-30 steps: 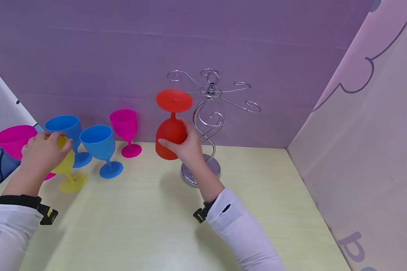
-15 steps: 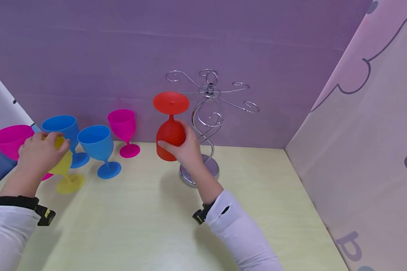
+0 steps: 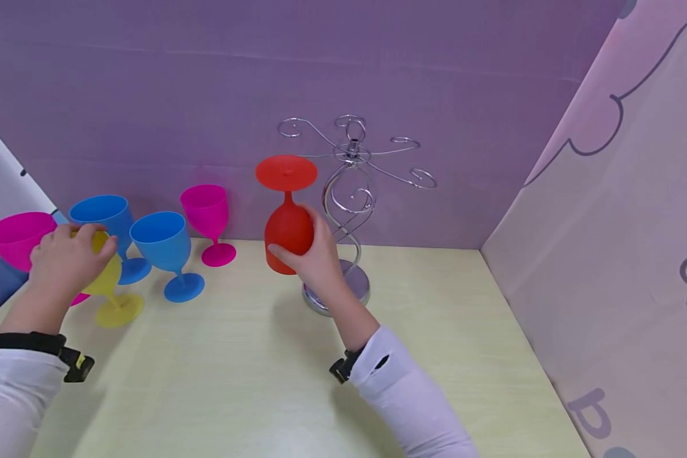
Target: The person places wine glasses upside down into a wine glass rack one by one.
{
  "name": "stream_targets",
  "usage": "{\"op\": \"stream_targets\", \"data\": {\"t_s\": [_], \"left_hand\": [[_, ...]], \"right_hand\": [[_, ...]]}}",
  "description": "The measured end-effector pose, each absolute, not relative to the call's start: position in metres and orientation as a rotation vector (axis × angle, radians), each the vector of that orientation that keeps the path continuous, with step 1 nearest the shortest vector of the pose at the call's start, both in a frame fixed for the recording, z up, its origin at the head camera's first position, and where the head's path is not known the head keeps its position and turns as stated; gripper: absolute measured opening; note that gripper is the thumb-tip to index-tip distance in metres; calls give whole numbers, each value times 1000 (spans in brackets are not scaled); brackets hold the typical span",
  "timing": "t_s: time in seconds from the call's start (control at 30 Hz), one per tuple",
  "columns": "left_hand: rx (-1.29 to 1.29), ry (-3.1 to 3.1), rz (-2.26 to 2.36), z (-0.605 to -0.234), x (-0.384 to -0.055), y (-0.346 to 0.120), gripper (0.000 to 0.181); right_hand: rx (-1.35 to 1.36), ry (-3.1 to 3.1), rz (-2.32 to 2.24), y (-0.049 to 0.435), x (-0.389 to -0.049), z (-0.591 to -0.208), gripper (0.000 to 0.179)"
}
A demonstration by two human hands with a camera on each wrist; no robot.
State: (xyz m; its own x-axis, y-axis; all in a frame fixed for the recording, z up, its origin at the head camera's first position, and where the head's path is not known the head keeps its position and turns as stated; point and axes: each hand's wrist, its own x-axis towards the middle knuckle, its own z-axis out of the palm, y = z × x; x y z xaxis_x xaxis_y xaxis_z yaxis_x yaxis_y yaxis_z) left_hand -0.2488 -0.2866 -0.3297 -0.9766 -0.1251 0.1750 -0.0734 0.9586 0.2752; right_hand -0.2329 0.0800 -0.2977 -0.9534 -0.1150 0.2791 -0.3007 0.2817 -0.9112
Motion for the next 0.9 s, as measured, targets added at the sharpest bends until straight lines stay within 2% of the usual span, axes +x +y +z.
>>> {"op": "stream_targets", "data": {"t_s": [0.23, 0.9], "left_hand": [[146, -2913, -394, -331, -249, -287, 55], [153, -2922, -389, -330, -249, -288, 56]], "right_hand": [[435, -2346, 1760, 85, -253, -323, 83], [430, -2372, 1748, 86, -248, -329, 85]]}}
